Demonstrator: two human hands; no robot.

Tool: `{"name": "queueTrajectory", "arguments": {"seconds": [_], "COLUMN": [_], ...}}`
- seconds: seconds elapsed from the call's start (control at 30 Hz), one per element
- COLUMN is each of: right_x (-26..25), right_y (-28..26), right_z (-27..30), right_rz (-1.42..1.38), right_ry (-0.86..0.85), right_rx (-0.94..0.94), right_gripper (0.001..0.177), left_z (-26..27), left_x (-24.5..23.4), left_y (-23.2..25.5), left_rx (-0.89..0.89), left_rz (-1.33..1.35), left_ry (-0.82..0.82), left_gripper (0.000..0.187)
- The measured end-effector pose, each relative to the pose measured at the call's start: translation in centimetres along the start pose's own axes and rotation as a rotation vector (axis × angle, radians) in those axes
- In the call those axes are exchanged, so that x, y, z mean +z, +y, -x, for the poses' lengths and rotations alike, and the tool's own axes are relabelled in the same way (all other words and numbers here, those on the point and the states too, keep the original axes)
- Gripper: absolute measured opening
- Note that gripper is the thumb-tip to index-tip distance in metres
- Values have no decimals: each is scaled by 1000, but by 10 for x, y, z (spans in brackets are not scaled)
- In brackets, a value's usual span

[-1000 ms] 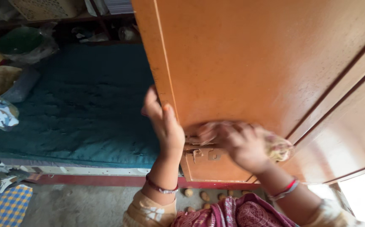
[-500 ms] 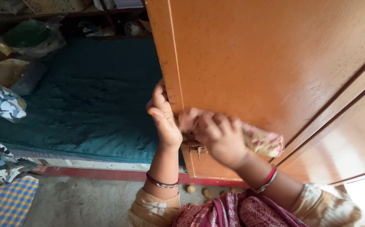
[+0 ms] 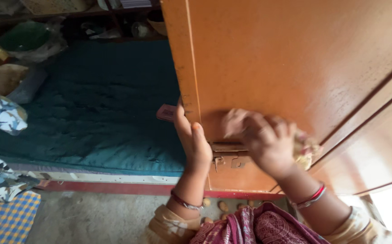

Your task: The person wipes the surface of a wooden door with a cloth. They systematically clean the door panels, edges, and the metal latch area using circular and back-and-forth motions.

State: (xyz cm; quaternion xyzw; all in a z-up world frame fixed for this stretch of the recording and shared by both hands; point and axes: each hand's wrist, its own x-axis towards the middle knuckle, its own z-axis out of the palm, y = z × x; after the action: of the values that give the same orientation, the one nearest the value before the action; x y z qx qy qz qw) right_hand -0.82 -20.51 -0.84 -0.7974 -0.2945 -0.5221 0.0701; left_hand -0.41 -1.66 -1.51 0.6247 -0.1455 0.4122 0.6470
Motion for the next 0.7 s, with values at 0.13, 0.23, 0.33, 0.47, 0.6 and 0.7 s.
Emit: {"name": "queueTrajectory", "arguments": {"seconds": [0.13, 0.23, 0.33, 0.47, 0.6, 0.7], "right_x": [-7, -15, -26, -31, -28, -34], "right_y": [-10, 11, 45, 46, 27, 27], "right_z": [25, 27, 10, 0, 19, 39], "right_rz": [-65, -39, 279, 97, 8, 26], "right_ry": [-157, -102, -86, 83, -83, -234], "right_rx": [-112, -5, 29, 52, 12, -76], "right_gripper": [24, 23, 18, 8, 15, 20], "left_z": [47, 75, 90, 96, 92, 92], "left_x": [8, 3, 4, 7, 8, 13], "left_y": [-1, -3, -11, -18, -21, -21], "left_rx": [69, 195, 262, 282, 260, 273], "left_rz": [-360, -463, -486, -454, -433, -482], "left_ry": [2, -87, -185, -308, -341, -315], "left_gripper": [87, 77, 67, 59, 56, 58]}}
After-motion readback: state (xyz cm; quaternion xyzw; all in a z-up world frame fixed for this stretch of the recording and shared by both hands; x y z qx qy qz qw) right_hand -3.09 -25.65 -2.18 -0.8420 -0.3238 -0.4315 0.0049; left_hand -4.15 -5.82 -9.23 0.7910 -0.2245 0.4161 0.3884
